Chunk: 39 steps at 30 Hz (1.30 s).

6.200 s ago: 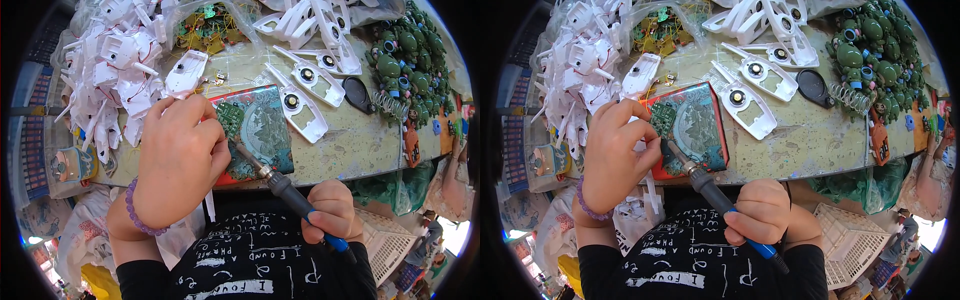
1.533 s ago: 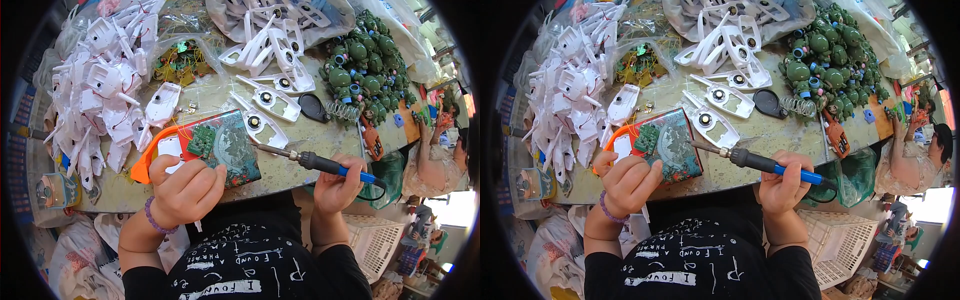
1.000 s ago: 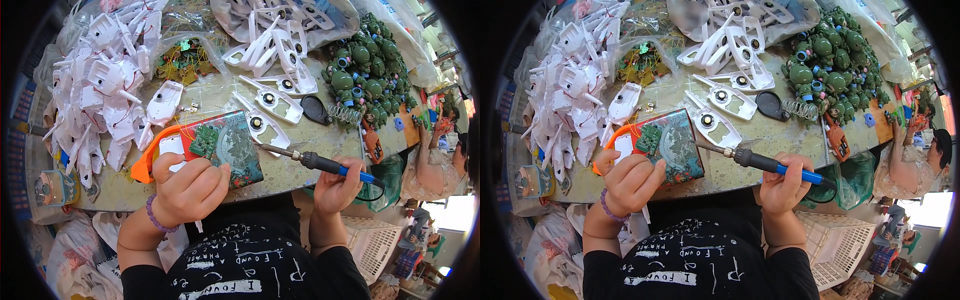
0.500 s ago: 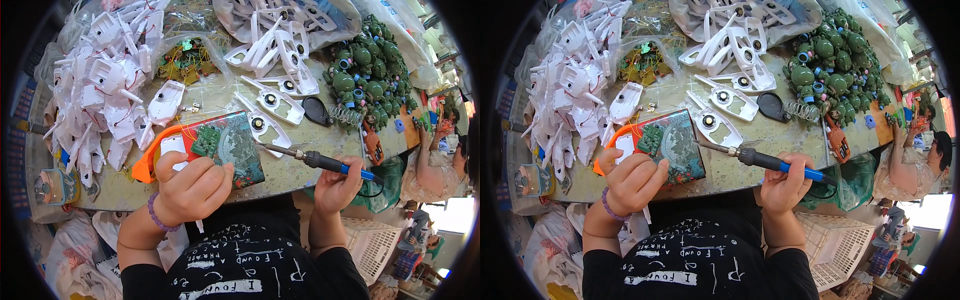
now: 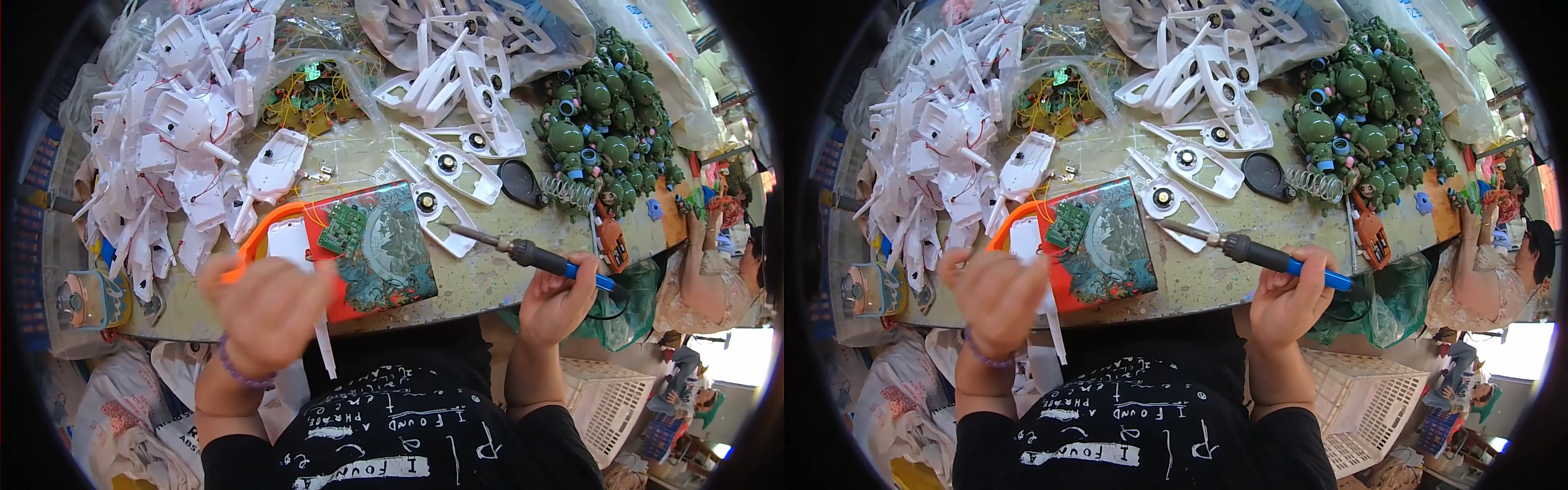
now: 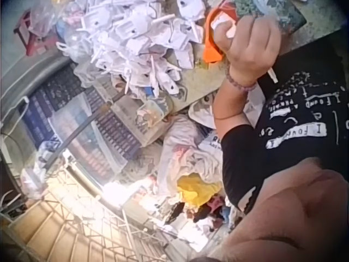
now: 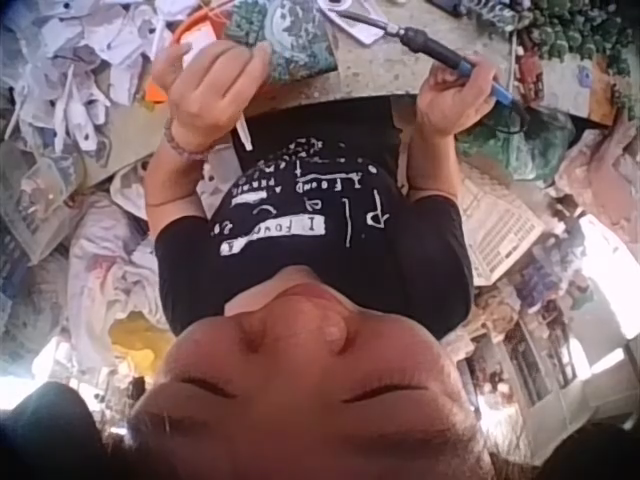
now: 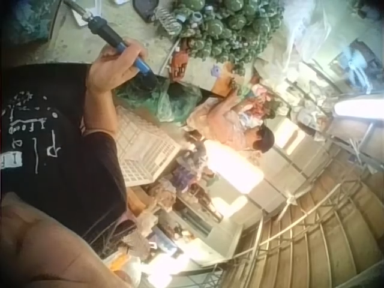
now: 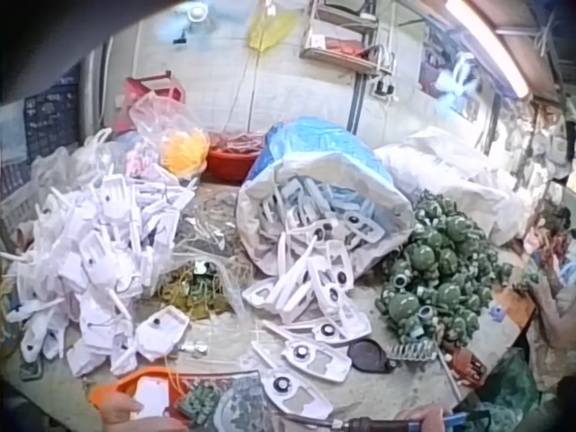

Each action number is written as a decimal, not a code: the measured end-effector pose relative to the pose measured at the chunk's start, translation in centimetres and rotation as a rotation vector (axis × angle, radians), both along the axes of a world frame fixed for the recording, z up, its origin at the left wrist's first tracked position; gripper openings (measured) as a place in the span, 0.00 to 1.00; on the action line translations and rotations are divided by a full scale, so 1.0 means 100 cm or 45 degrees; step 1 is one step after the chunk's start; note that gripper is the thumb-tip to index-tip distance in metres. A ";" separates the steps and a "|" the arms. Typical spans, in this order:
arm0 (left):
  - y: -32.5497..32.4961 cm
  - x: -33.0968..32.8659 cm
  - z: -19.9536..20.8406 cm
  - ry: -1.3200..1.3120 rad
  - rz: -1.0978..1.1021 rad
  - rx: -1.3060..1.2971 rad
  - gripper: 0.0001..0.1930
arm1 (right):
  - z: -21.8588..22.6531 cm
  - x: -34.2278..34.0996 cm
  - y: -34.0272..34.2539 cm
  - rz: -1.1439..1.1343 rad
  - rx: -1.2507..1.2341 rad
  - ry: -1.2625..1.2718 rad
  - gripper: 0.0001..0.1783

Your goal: Soldering electronic components onto a circuit board and mounting it into a plastic toy shell.

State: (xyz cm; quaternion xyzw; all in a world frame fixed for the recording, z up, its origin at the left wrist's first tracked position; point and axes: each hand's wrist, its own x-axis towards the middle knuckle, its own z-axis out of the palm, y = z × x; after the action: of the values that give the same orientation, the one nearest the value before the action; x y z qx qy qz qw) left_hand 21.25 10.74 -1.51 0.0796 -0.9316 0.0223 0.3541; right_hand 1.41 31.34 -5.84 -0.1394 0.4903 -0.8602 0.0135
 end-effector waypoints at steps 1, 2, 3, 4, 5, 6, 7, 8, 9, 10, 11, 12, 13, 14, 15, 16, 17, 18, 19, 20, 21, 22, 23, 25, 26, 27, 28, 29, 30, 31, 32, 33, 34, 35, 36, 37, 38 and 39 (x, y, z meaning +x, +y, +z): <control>-0.005 0.013 0.001 -0.009 0.164 0.002 0.08 | -0.001 -0.002 0.001 0.004 -0.005 -0.007 0.12; -0.013 0.029 0.001 -0.018 0.327 0.004 0.07 | -0.002 -0.006 0.005 -0.039 -0.010 -0.023 0.12; -0.022 0.049 -0.004 -0.012 0.457 0.024 0.07 | -0.004 -0.008 0.006 -0.075 -0.013 -0.037 0.11; -0.031 0.071 -0.009 -0.008 0.583 0.043 0.07 | -0.004 -0.009 0.008 -0.069 -0.016 -0.045 0.11; -0.037 0.097 -0.013 -0.148 0.700 0.096 0.08 | -0.004 -0.011 0.009 -0.043 -0.016 -0.083 0.11; -0.041 0.122 -0.021 -0.281 0.810 0.152 0.08 | -0.004 -0.011 0.010 -0.022 -0.015 -0.113 0.11; -0.042 0.142 -0.031 -0.287 0.818 0.150 0.08 | -0.007 -0.012 0.009 -0.036 0.001 -0.187 0.12; -0.041 0.160 -0.046 -0.418 0.941 0.281 0.08 | -0.006 -0.012 0.005 -0.031 0.001 -0.188 0.12; -0.040 0.161 -0.052 -0.549 1.053 0.412 0.08 | -0.004 -0.011 0.001 0.042 -0.067 -0.367 0.12; -0.038 0.158 -0.056 -0.549 1.049 0.413 0.08 | -0.002 -0.011 -0.004 0.114 -0.136 -0.545 0.13; -0.034 0.154 -0.062 -0.448 1.026 0.368 0.08 | 0.000 -0.010 -0.009 0.127 -0.156 -0.647 0.12; -0.029 0.147 -0.064 -0.346 1.002 0.324 0.08 | 0.001 -0.010 -0.010 0.125 -0.156 -0.644 0.12; -0.026 0.141 -0.062 -0.345 1.005 0.328 0.08 | 0.002 -0.009 -0.012 0.189 -0.176 -0.699 0.11; -0.025 0.132 -0.058 -0.175 0.866 0.436 0.08 | 0.003 -0.008 -0.014 0.254 -0.196 -0.755 0.11; -0.024 0.122 -0.052 -0.009 0.723 0.535 0.09 | 0.006 -0.006 -0.016 0.227 -0.175 -0.789 0.11; -0.023 0.110 -0.047 -0.008 0.729 0.537 0.09 | 0.006 -0.006 -0.017 0.233 -0.172 -0.790 0.11; -0.022 0.097 -0.041 0.036 0.515 0.566 0.10 | 0.006 -0.005 -0.017 0.256 -0.173 -0.804 0.11; -0.021 0.082 -0.035 0.080 0.292 0.592 0.11 | 0.005 -0.005 -0.017 0.272 -0.176 -0.816 0.11; -0.019 0.069 -0.028 0.058 0.175 0.610 0.11 | 0.006 -0.005 -0.017 0.274 -0.176 -0.819 0.11; -0.017 0.056 -0.022 0.035 0.059 0.628 0.11 | 0.006 -0.004 -0.017 0.249 -0.165 -0.825 0.12; -0.016 0.042 -0.016 -0.027 -0.011 0.618 0.11 | 0.006 -0.003 -0.017 0.220 -0.160 -0.835 0.12; -0.016 0.031 -0.012 -0.086 -0.071 0.609 0.11 | 0.005 -0.001 -0.017 0.229 -0.162 -0.843 0.12; -0.016 0.022 -0.011 -0.076 -0.103 0.590 0.11 | 0.004 0.001 -0.016 0.230 -0.144 -0.812 0.12; -0.016 0.007 -0.010 -0.071 -0.140 0.568 0.10 | -0.001 0.002 -0.011 0.240 -0.099 -0.729 0.14; -0.016 0.001 -0.009 -0.085 -0.139 0.524 0.10 | -0.003 0.004 -0.011 0.241 -0.102 -0.735 0.14; -0.015 -0.003 -0.008 -0.100 -0.136 0.482 0.10 | -0.004 0.007 -0.011 0.231 -0.060 -0.665 0.14; -0.015 -0.005 -0.007 -0.107 -0.134 0.482 0.10 | -0.005 0.009 -0.011 0.222 -0.017 -0.596 0.14; -0.014 -0.007 -0.007 -0.113 -0.133 0.466 0.10 | -0.006 0.010 -0.010 0.225 -0.002 -0.570 0.15; -0.015 -0.009 -0.007 -0.119 -0.135 0.450 0.10 | -0.008 0.011 -0.010 0.224 -0.002 -0.574 0.15; -0.014 -0.011 -0.007 -0.123 -0.135 0.451 0.10 | -0.009 0.011 -0.009 0.244 0.020 -0.523 0.14; -0.014 -0.014 -0.007 -0.134 -0.158 0.450 0.09 | -0.011 0.011 -0.009 0.263 0.041 -0.472 0.14; -0.014 -0.015 -0.006 -0.145 -0.178 0.448 0.09 | -0.011 0.012 -0.010 0.264 0.041 -0.476 0.14; -0.015 -0.016 -0.004 -0.149 -0.178 0.448 0.09 | -0.012 0.013 -0.011 0.270 0.050 -0.401 0.14; -0.016 -0.016 -0.003 -0.171 -0.184 0.431 0.09 | -0.012 0.014 -0.012 0.277 0.059 -0.325 0.13; -0.016 -0.017 -0.002 -0.194 -0.189 0.415 0.09 | -0.012 0.016 -0.013 0.277 0.058 -0.329 0.13; -0.017 -0.017 -0.003 -0.199 -0.188 0.415 0.09 | -0.012 0.018 -0.013 0.316 0.087 -0.238 0.13; -0.017 -0.017 -0.004 -0.214 -0.194 0.419 0.09 | -0.012 0.021 -0.014 0.354 0.115 -0.147 0.13; -0.018 -0.017 -0.005 -0.228 -0.201 0.423 0.09 | -0.013 0.023 -0.015 0.354 0.114 -0.151 0.13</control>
State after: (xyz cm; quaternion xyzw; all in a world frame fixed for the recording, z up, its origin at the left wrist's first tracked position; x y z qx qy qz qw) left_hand 19.59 8.97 -2.00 0.0614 -0.9536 -0.1526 0.2523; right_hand 3.72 29.80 -7.10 -0.1541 0.5026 -0.8340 0.1675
